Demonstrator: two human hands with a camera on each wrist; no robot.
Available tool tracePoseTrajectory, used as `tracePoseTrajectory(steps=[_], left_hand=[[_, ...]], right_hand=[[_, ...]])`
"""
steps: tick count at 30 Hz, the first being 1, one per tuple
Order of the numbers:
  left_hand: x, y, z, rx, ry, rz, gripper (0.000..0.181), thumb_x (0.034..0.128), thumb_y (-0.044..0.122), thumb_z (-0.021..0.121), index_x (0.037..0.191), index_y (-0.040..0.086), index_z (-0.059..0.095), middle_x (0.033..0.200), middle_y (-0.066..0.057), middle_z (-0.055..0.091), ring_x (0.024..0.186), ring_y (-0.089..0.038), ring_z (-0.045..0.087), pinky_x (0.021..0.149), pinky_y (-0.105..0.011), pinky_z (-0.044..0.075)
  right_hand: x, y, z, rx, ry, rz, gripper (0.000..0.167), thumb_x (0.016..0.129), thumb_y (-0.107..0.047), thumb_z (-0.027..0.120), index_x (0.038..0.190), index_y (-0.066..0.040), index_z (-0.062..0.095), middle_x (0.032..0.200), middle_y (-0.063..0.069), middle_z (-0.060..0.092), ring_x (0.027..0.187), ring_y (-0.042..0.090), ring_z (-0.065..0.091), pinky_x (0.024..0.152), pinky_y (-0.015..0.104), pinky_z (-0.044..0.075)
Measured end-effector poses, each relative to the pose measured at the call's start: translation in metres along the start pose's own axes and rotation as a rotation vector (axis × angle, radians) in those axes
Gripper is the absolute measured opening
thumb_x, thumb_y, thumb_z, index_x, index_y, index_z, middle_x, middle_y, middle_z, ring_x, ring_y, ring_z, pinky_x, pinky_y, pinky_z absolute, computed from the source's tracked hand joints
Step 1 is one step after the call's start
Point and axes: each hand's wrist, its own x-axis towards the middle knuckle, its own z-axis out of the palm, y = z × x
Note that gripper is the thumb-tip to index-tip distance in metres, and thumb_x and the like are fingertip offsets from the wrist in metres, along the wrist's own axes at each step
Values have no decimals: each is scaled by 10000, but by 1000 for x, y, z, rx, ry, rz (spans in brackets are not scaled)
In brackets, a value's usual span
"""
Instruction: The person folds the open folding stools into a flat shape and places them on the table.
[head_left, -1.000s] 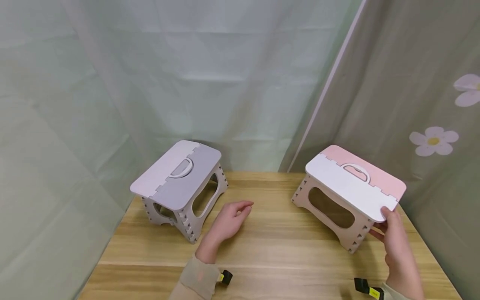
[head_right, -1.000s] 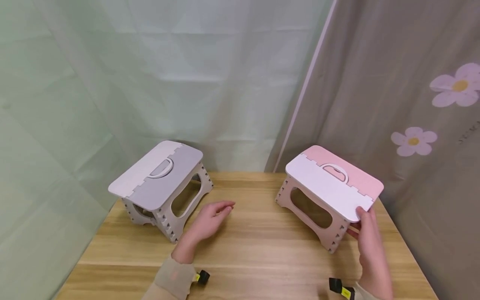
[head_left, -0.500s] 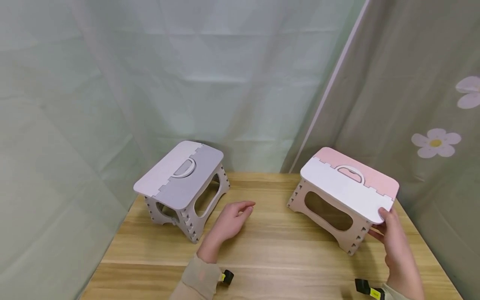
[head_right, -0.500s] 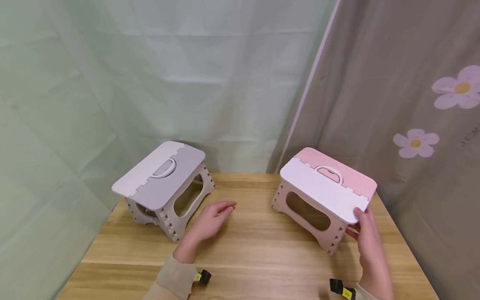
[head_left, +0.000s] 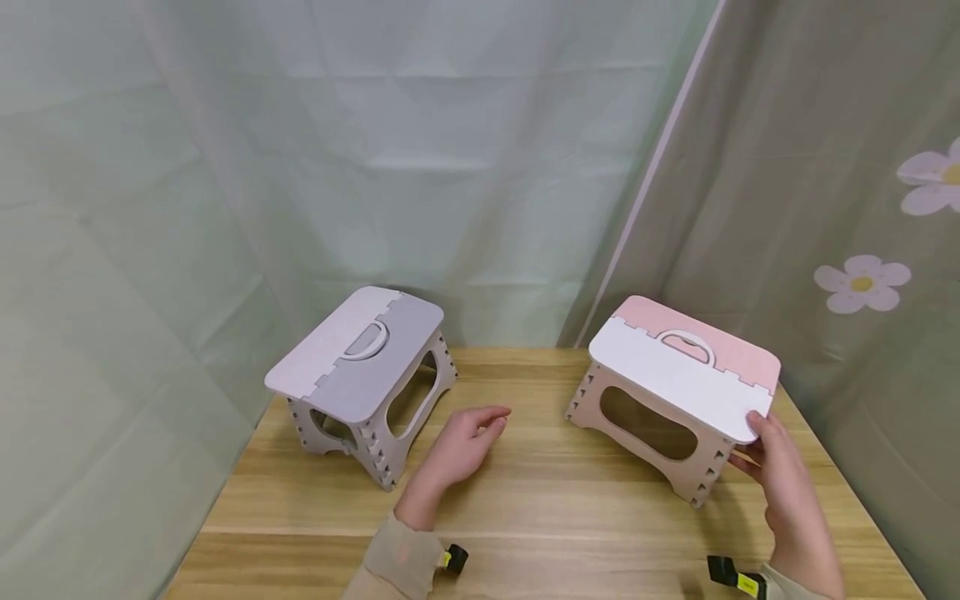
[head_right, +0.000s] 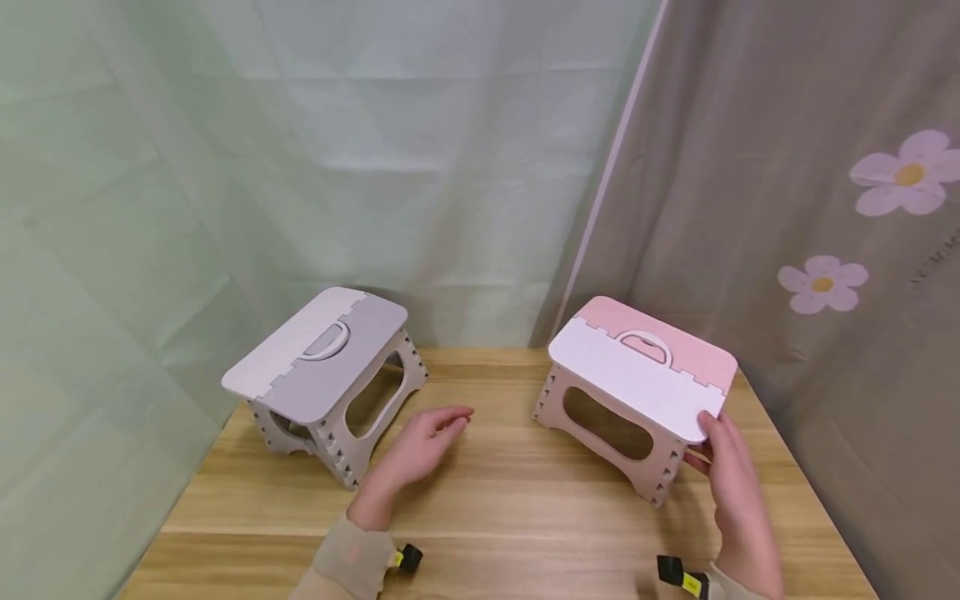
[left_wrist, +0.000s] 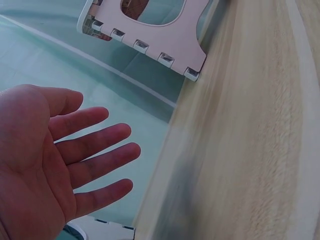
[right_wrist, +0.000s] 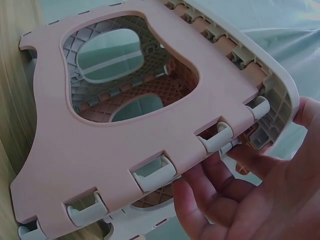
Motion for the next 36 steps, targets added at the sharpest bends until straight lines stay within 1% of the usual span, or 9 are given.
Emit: tracePoseTrajectory(steps=[5, 10, 16, 19, 21, 26, 31, 36], left_hand=[[-1, 0, 3, -1, -8, 4, 371, 1139, 270, 546, 1388, 42, 700, 1345, -97, 725, 1286, -283, 653, 1076, -520, 510], [-1, 1, 5, 5, -4, 4, 368, 1138, 273, 548, 1390, 52, 702, 1348, -92, 723, 1274, -271, 658, 1073, -515, 512], [-1, -1, 8, 16, -9, 6, 359, 1135, 254, 554, 1394, 50, 699, 1345, -96, 722, 1248, -264, 667, 1055, -512, 522], [-1, -1, 9, 22, -11, 5, 362, 1134, 249, 557, 1398, 43, 694, 1347, -99, 721, 1249, -271, 666, 1055, -517, 523], [-1, -1, 10, 23, -13, 2, 370, 1134, 251, 556, 1406, 38, 688, 1353, -97, 718, 1252, -273, 665, 1056, -519, 521], [-1, 0, 10, 25, -11, -1, 361, 1133, 242, 560, 1412, 53, 688, 1357, -94, 716, 1242, -265, 666, 1052, -514, 526], [-1, -1, 11, 21, -10, 0, 360, 1132, 246, 560, 1408, 56, 690, 1343, -94, 721, 1222, -258, 670, 1047, -511, 528], [0, 0, 11, 31, -13, 1, 359, 1129, 236, 567, 1409, 46, 686, 1338, -101, 721, 1233, -269, 667, 1057, -513, 523]], right_hand=[[0, 1, 0, -14, -14, 3, 688, 1162, -493, 253, 1576, 56, 288, 1082, -230, 574, 969, -13, 604, 795, 157, 543], [-1, 0, 0, -19, -14, 19, 705, 1161, -499, 235, 1527, 95, 333, 1073, -241, 572, 972, -20, 591, 804, 145, 532], [-2, -1, 2, -10, -9, 40, 742, 1158, -506, 245, 1549, 119, 321, 1069, -248, 564, 964, -47, 583, 804, 133, 526], [-1, -1, 3, 17, -7, 26, 725, 1161, -496, 274, 1553, 112, 312, 1061, -246, 576, 956, -40, 596, 797, 137, 532], [-1, -1, 3, 40, -6, 7, 679, 1164, -476, 299, 1536, 91, 328, 1058, -241, 591, 952, -33, 607, 794, 143, 537], [1, 1, 3, 98, -15, -23, 530, 1167, -441, 344, 1478, -15, 387, 1065, -222, 617, 957, -25, 623, 795, 150, 541], [1, 1, 5, 99, -26, -34, 514, 1161, -465, 368, 1444, -41, 425, 1085, -200, 620, 968, -21, 630, 803, 152, 547], [2, 0, 6, 112, -44, -33, 519, 1167, -435, 369, 1443, 0, 426, 1062, -208, 641, 962, -27, 639, 804, 158, 551]])
